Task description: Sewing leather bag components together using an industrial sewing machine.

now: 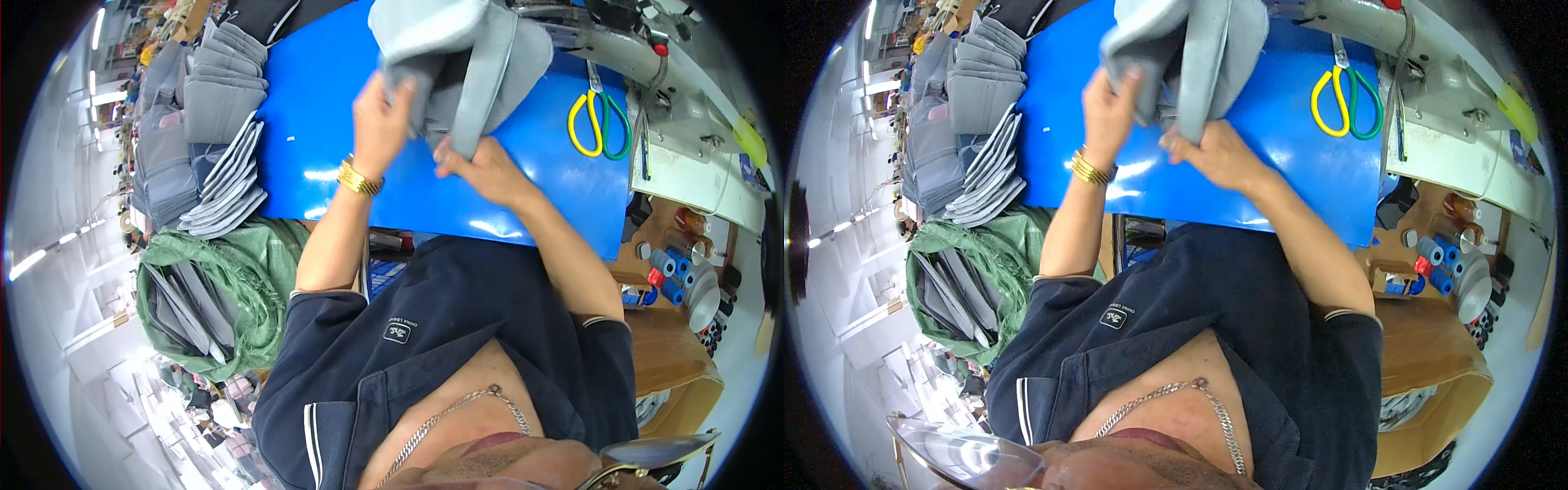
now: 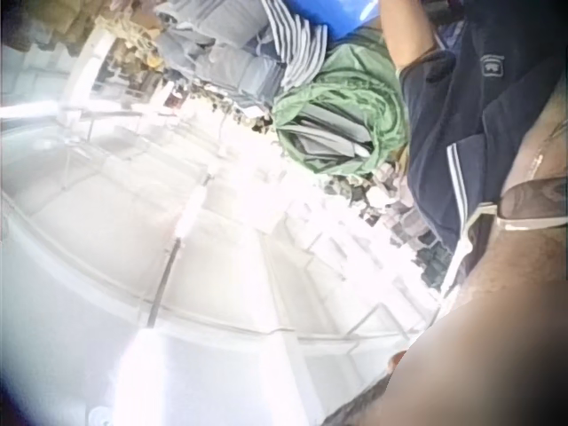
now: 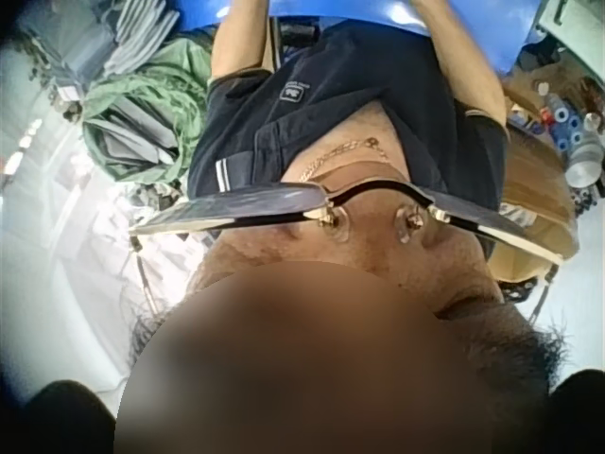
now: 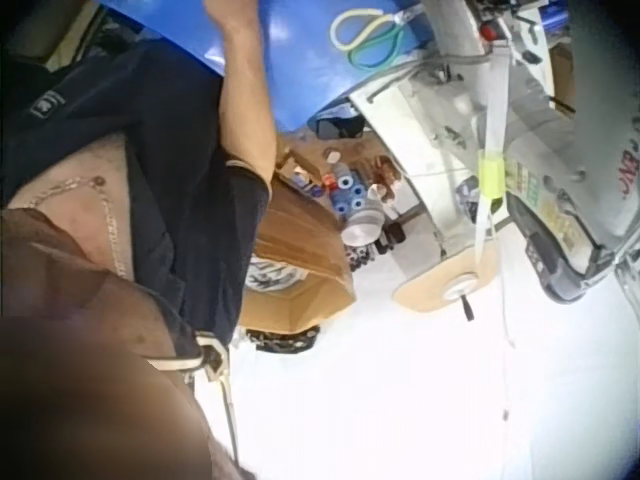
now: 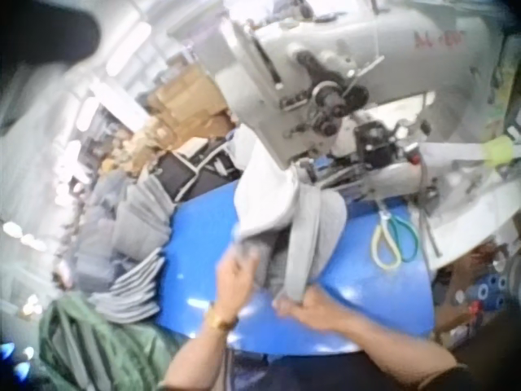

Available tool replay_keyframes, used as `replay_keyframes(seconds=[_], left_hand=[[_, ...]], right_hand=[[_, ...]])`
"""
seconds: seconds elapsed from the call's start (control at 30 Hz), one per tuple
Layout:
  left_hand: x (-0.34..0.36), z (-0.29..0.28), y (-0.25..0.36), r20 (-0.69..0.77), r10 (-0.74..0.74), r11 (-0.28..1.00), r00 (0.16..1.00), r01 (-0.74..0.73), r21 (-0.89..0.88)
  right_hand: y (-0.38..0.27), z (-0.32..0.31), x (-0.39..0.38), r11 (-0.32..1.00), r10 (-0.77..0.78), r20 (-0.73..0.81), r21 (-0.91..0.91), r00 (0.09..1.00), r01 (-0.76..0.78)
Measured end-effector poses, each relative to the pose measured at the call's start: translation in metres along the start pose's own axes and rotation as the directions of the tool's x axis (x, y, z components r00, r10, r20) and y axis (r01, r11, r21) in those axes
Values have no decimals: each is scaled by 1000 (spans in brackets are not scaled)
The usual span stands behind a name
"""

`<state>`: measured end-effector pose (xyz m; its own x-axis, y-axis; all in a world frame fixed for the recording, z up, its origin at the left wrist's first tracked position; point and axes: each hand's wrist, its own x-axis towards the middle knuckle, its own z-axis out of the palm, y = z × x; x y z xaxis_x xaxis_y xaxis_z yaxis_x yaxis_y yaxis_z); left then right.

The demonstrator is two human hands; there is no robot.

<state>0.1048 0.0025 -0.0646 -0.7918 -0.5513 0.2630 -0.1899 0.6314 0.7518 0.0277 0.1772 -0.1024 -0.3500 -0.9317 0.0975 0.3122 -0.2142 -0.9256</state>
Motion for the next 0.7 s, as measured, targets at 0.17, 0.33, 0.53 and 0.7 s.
replay_keyframes(seconds=[0.17,0.33,0.53,0.7], left_hand=[[28,-13,-13,-85,17,967,996,-38,-251],[-5,-14,41,-144,100,985,985,-77,154],[-44,22,100,13,311,940,950,-306,-147],[-17,31,103,74,92,978,993,-76,-194]], right_hand=[[-8,-19,-22,901,235,-85,-356,968,-250],[-25,-28,-19,898,51,-227,436,973,55],[-34,-17,-4,865,-35,-387,450,921,222],[-41,-7,-13,949,-316,-570,-186,758,255]])
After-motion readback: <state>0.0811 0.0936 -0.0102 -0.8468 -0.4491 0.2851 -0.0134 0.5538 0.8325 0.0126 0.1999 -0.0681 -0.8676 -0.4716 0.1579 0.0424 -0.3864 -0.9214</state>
